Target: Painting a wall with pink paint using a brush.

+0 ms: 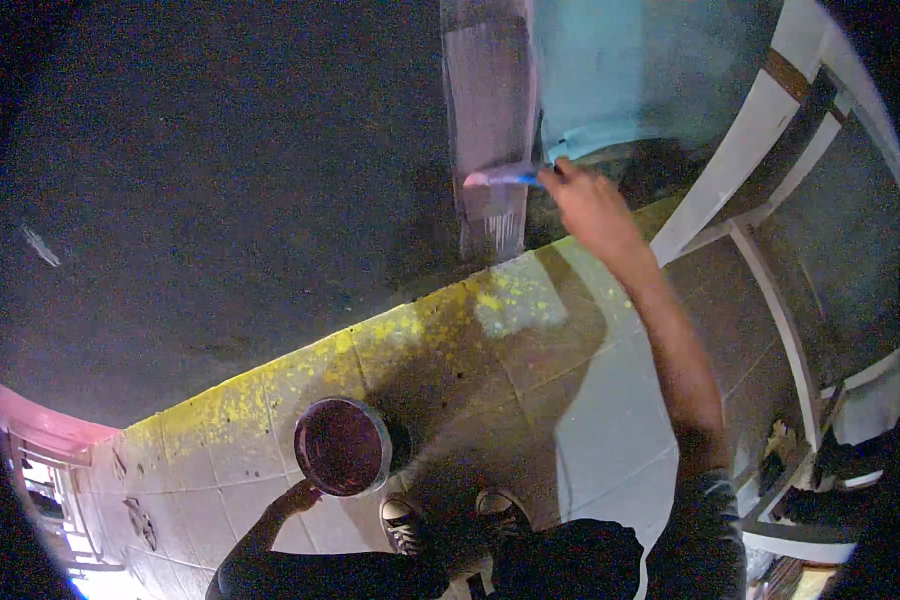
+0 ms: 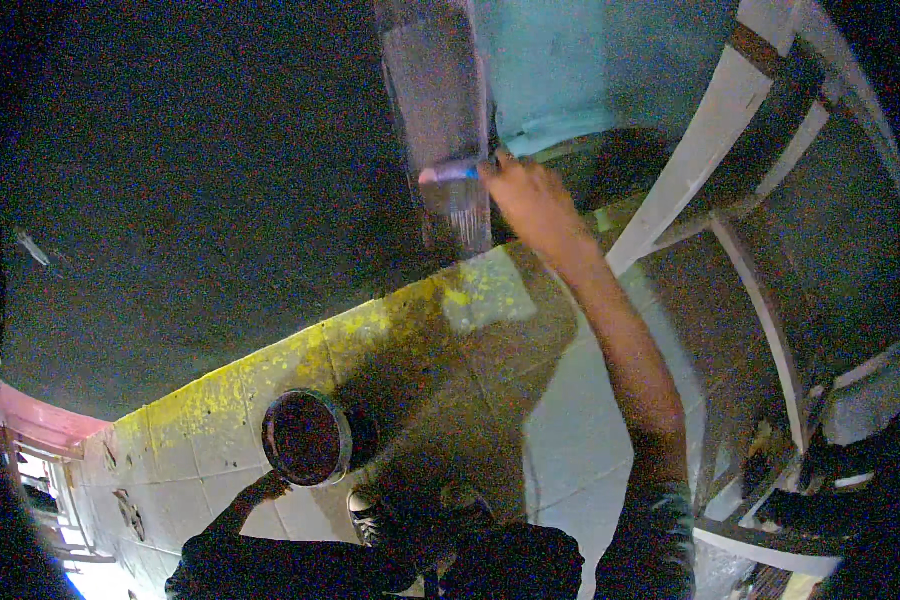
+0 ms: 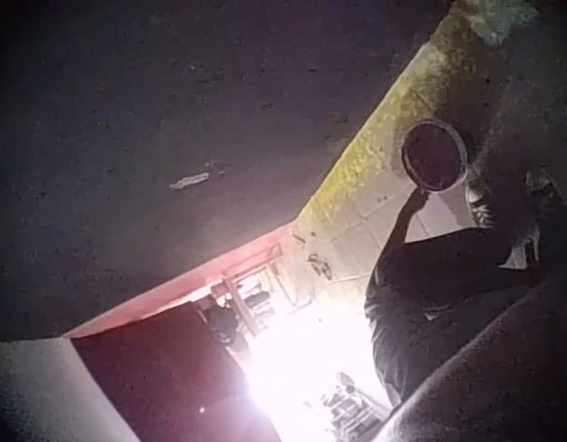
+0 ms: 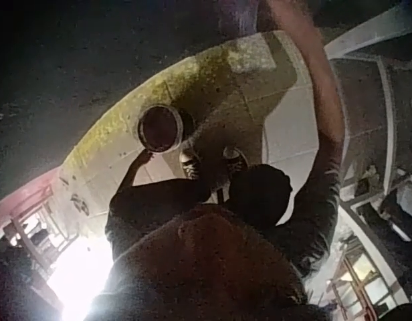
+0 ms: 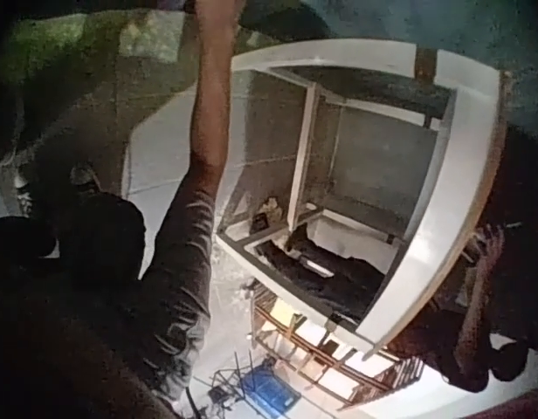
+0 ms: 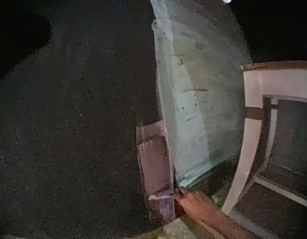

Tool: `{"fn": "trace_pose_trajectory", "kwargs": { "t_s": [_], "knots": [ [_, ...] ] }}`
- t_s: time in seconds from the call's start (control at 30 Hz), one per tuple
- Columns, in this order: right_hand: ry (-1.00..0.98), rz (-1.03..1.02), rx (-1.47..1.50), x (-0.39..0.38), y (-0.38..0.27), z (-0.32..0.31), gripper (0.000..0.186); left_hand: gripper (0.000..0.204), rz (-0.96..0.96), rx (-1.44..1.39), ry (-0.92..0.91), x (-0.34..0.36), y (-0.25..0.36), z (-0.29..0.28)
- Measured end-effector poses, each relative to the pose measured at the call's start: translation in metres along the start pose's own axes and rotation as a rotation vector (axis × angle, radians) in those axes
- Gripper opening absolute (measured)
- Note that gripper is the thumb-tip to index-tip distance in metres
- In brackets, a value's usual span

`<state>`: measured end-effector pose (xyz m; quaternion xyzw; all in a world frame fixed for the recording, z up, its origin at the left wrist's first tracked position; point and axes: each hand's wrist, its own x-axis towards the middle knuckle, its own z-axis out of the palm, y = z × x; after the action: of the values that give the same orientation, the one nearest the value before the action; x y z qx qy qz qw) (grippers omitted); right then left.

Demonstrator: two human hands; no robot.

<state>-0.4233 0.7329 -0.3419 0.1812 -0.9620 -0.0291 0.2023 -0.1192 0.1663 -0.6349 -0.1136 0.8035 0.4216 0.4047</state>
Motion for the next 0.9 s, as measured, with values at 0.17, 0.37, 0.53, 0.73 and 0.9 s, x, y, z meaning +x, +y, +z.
{"fn": "trace_pose_trajectory", "kwargs": {
  "t_s": [0.17,0.37,0.53,0.73,0.9],
  "knots": [
    [0.306,-0.121,-0.125,0.032,0.022,-0.092,0.033,0.03,-0.023,0.032,0.015,0.026,-0.03,-0.001],
    [0.456,-0.123,-0.135,0.063,0.016,-0.196,0.021,0.035,-0.019,0.126,-0.06,0.026,-0.009,-0.001],
    [0.719,-0.183,-0.049,0.052,0.019,-0.216,0.015,0.034,-0.037,0.178,-0.052,0.026,-0.005,-0.004],
    [0.83,-0.06,-0.16,0.049,0.009,-0.178,0.02,0.034,-0.033,0.265,-0.09,0.036,0.009,-0.003],
    [0.631,-0.037,-0.193,0.026,-0.007,-0.056,0.038,0.034,-0.126,0.194,-0.023,0.005,0.016,-0.002]
  ]
}}
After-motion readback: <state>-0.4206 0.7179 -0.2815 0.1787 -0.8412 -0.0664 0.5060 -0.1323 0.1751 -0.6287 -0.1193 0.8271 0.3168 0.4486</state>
